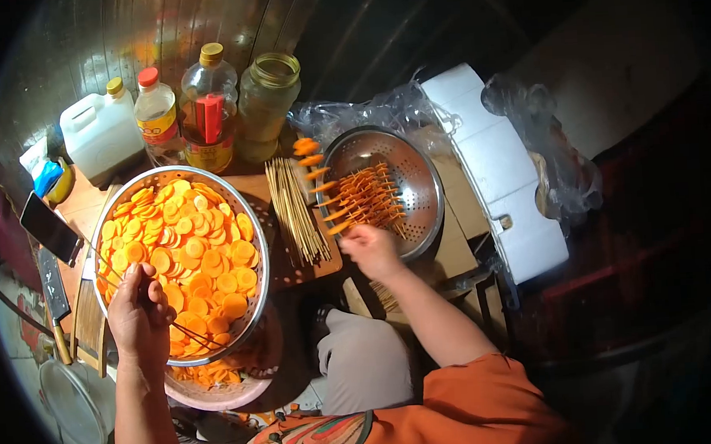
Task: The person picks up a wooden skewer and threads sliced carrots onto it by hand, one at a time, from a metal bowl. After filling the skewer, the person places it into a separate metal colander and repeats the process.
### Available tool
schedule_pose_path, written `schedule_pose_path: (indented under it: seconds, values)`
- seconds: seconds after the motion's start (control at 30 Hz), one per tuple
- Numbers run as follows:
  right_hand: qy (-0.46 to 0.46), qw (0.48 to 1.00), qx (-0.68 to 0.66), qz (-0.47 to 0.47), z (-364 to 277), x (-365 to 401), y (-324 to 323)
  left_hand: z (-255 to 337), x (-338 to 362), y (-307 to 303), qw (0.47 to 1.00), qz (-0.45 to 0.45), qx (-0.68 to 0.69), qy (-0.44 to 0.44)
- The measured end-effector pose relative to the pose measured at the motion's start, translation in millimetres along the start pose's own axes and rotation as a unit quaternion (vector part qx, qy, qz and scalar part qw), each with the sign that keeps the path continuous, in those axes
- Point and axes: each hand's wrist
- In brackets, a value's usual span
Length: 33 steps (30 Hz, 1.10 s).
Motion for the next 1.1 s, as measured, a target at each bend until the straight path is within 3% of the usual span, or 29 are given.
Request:
schedule_pose_path:
  seconds: [0.13,0.27,0.37,0.5,0.57,1.1]
  values:
    - [0.057,0.985,0.155,0.055,44,9,-43,-8,-7,7,1.000,0.000,-0.011,-0.007]
    - [0.119,0.971,0.205,0.013,69,1,-41,-12,-14,14,0.999,-0.001,-0.028,-0.020]
    - [0.115,0.959,0.258,-0.007,82,-6,-32,-15,-18,18,0.999,0.015,-0.033,-0.019]
    - [0.149,0.950,0.272,-0.036,88,-13,-29,-17,-22,20,0.999,0.024,-0.032,-0.015]
    - [0.113,0.936,0.321,-0.092,88,-17,-30,-18,-24,21,0.999,0.028,-0.036,-0.017]
    - [0.181,0.878,0.405,-0.181,112,-42,-23,-20,-21,24,0.998,0.019,-0.046,-0.029]
Point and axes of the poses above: each hand's wrist, its own x-axis away from the middle knuckle, its own y-axis out of the palm, z = x × y, and after that the axes turned 12 degrees about -y, right-handed
